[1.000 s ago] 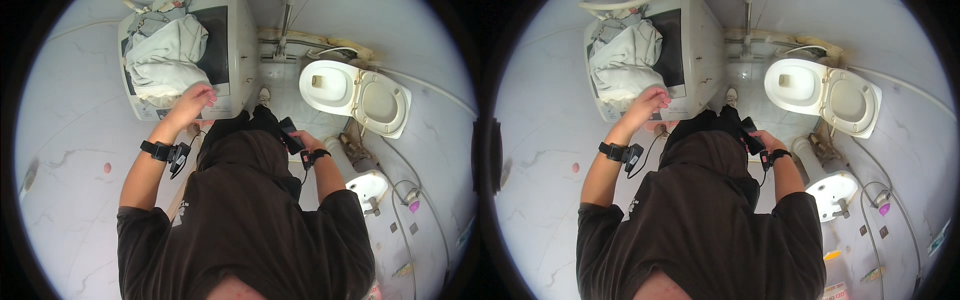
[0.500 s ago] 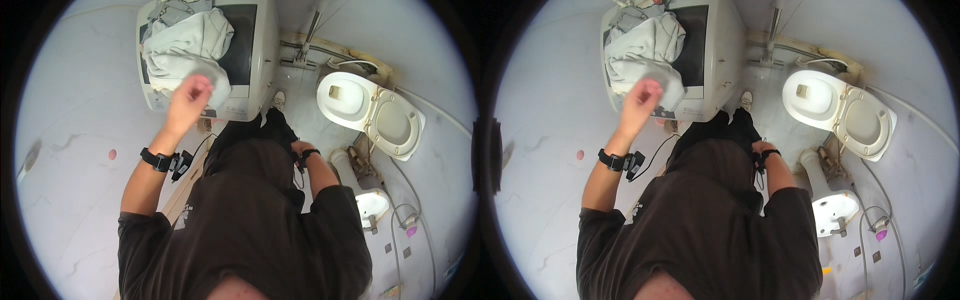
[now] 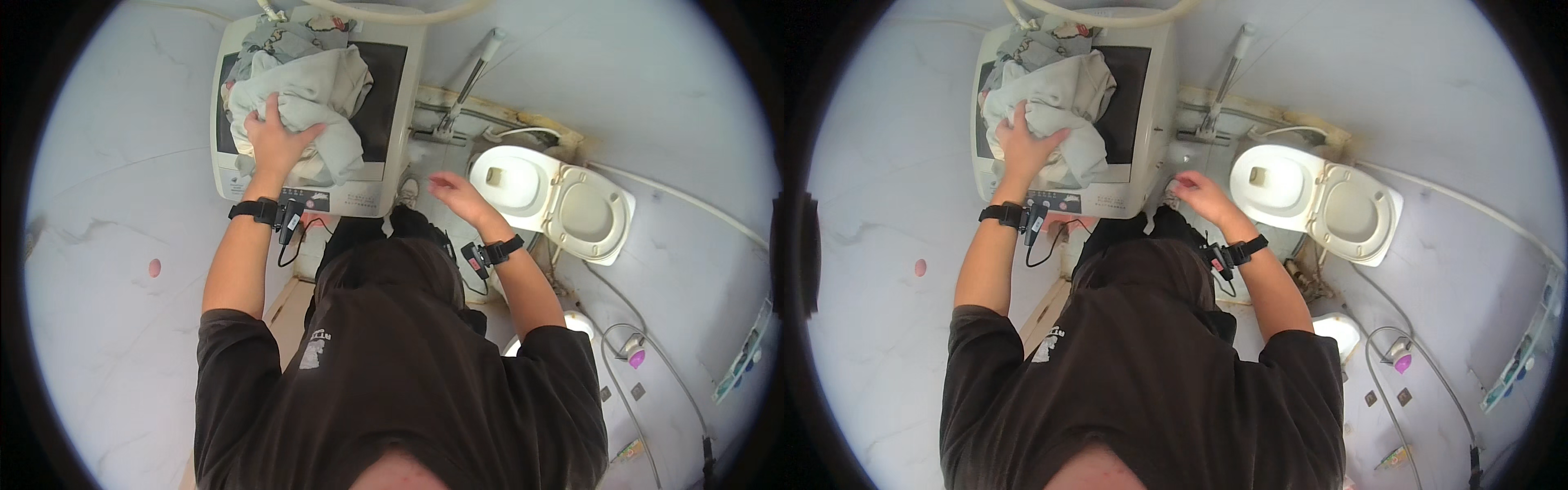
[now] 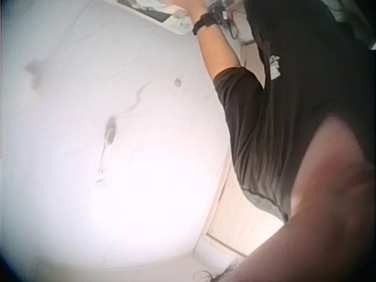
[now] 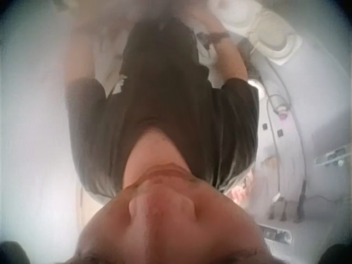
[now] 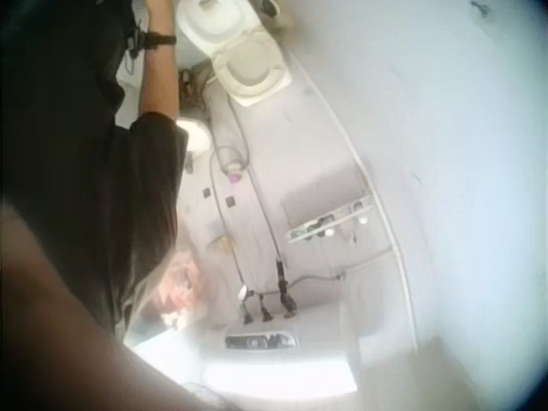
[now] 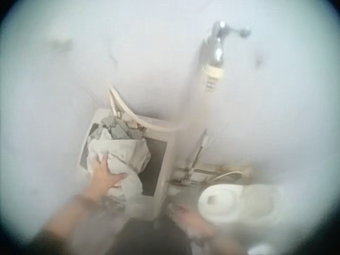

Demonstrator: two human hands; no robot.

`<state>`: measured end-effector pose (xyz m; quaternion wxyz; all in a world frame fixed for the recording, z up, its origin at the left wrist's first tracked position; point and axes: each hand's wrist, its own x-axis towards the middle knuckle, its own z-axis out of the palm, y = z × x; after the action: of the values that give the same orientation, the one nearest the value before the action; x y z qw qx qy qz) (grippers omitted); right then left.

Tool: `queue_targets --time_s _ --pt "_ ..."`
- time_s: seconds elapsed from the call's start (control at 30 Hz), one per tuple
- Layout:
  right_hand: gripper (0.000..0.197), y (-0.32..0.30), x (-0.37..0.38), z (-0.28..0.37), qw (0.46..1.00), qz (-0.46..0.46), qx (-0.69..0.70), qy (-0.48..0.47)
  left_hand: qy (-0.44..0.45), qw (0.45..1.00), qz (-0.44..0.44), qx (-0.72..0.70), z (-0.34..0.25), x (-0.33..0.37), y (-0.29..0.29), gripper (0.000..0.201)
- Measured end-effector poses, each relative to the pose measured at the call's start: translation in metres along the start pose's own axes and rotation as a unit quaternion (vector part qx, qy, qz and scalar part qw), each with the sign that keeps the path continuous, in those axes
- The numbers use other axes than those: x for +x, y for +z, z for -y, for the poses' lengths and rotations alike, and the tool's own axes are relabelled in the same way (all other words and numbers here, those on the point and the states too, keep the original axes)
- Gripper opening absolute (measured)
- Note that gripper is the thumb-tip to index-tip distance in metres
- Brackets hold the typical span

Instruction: Cleaning the exterior of a washing machine, washing the cloth in a sink, and scrubbing the toilet rim.

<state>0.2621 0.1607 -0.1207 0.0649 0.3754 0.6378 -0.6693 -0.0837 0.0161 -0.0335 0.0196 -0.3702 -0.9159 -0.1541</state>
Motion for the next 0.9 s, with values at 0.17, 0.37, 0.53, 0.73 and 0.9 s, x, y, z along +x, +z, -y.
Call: queue_targets --time_s 0.17,0.37,0.53,0.73,0.9 --pt "0.075 0.021 0.010 0.131 0.986 0.114 0.114 -0.036 -0.049 0.983 0.096 -0.150 0.005 0.002 -0.011 0.077" --pt "0.110 0.068 0.072 0.169 0.863 0.195 0.462 0.065 -0.116 0.796 0.167 -0.570 -0.025 -0.053 -0.091 0.071" --pt "0.045 0.084 0.082 0.189 0.829 0.223 0.510 0.054 -0.100 0.729 0.251 -0.629 -0.033 -0.086 -0.129 0.078" --pt "0.051 0.049 0.044 0.226 0.846 0.131 0.517 0.017 -0.246 0.655 0.109 -0.706 0.005 -0.084 -0.095 0.086" --pt "0.075 -0.011 0.007 0.201 0.846 0.211 0.413 -0.263 -0.121 0.821 0.007 -0.558 0.039 -0.059 -0.037 0.112"
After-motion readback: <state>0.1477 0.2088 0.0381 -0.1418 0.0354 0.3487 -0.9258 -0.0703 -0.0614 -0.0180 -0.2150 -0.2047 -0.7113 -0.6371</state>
